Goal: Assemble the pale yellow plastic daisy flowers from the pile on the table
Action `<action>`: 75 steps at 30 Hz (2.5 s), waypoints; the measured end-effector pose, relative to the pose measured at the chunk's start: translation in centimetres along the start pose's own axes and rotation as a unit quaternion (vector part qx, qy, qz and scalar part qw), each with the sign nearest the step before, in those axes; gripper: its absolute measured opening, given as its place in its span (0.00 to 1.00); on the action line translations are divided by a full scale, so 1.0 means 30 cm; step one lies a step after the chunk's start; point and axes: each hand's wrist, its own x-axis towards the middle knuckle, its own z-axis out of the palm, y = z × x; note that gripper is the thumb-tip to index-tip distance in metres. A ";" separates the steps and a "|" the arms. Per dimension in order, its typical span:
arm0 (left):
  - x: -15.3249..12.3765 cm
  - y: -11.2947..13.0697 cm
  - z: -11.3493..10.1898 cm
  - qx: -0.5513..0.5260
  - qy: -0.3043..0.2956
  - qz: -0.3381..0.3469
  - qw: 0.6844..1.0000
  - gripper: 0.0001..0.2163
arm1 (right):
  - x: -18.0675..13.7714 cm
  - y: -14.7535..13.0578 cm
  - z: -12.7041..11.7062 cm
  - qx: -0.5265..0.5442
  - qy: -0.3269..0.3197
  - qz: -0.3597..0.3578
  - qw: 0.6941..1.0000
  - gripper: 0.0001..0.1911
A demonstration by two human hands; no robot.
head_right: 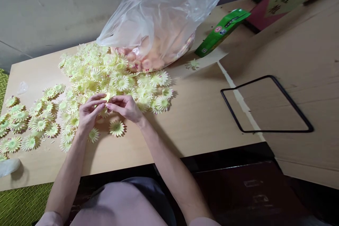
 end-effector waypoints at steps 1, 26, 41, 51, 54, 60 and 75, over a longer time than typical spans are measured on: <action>0.000 -0.001 0.000 0.003 0.000 0.003 1.000 0.05 | 0.000 0.001 -0.001 0.000 0.000 -0.001 1.000 0.11; 0.000 -0.030 0.010 0.154 -0.001 0.116 0.981 0.06 | -0.010 0.024 -0.005 -0.088 0.058 -0.030 0.994 0.04; -0.013 -0.052 0.028 0.134 0.043 0.121 0.983 0.08 | -0.010 0.023 -0.007 -0.121 0.038 -0.050 0.991 0.04; -0.019 -0.046 0.026 0.032 0.064 0.042 0.997 0.08 | -0.013 0.016 -0.005 -0.116 0.033 -0.045 0.992 0.04; -0.017 -0.041 0.024 0.025 0.063 0.037 0.997 0.08 | -0.013 0.016 -0.005 -0.118 0.033 -0.045 0.991 0.04; -0.014 -0.038 0.021 0.018 0.059 0.030 0.998 0.08 | -0.016 0.013 -0.007 -0.119 0.029 -0.043 0.992 0.05; -0.014 -0.038 0.016 0.025 0.052 0.030 0.998 0.08 | -0.016 0.023 -0.006 -0.127 0.030 -0.048 0.990 0.08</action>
